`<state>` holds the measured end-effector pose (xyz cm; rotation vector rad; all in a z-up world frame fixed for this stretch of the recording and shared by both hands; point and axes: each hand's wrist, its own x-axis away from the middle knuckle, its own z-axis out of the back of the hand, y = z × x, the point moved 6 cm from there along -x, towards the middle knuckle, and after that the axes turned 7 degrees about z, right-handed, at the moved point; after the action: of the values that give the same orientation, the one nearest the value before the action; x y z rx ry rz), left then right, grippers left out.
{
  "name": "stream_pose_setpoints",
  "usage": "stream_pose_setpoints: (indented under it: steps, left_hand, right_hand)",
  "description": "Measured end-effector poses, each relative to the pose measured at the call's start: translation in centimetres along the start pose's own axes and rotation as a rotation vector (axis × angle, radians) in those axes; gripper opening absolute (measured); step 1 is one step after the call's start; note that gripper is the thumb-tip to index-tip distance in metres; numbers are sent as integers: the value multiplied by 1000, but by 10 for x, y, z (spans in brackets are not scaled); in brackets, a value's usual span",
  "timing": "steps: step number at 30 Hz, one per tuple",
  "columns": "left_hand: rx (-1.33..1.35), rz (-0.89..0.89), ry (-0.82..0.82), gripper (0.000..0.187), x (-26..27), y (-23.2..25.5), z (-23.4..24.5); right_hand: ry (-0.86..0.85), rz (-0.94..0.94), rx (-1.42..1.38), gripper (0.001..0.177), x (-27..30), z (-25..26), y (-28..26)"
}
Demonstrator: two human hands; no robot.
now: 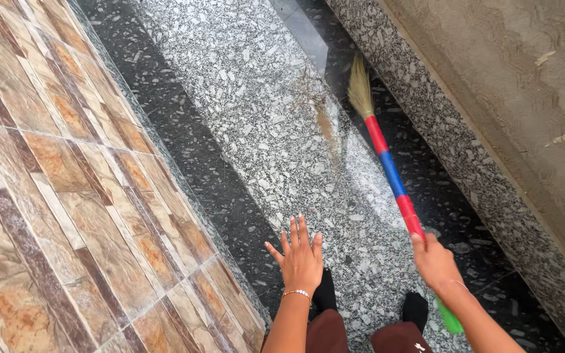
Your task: The person sweeps dirt and dried grass from a stone balcony floor using a broom and collects the debris into a green dustpan.
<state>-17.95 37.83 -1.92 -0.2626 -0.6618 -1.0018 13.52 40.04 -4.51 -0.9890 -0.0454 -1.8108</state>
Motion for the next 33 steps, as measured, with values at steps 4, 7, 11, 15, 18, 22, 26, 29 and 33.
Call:
stream_pose_setpoints:
  steps: [4, 7, 11, 15, 18, 22, 26, 29, 33]
  left_hand:
    - [-21, 19, -7, 70, 12, 8, -6]
    - [20, 35, 27, 69, 16, 17, -10]
    - [28, 61, 105, 70, 23, 28, -16]
    - [35, 92, 189, 69, 36, 47, -28]
    - [114, 177, 191, 69, 59, 61, -51]
    - [160, 234, 149, 69, 88, 86, -87]
    - [52, 196, 96, 67, 115, 101, -118]
    - [42, 209, 69, 67, 123, 98, -124]
    - [19, 246, 86, 69, 135, 88, -119]
  right_hand:
    - [-79, -76, 205, 54, 24, 36, 55]
    - [-186, 7, 432, 48, 32, 55, 99]
    - [-311, 185, 654, 42, 21, 79, 156]
    - [-419, 366, 851, 39, 4, 96, 194]
    - [-457, 545, 958, 48, 0, 111, 213]
    - [-587, 539, 1046, 40, -8, 125, 244]
    - [-661, 586, 1145, 44, -23, 138, 288]
    - [-638, 531, 1208, 43, -46, 145, 314]
    - [-486, 316, 1118, 39, -63, 156, 316]
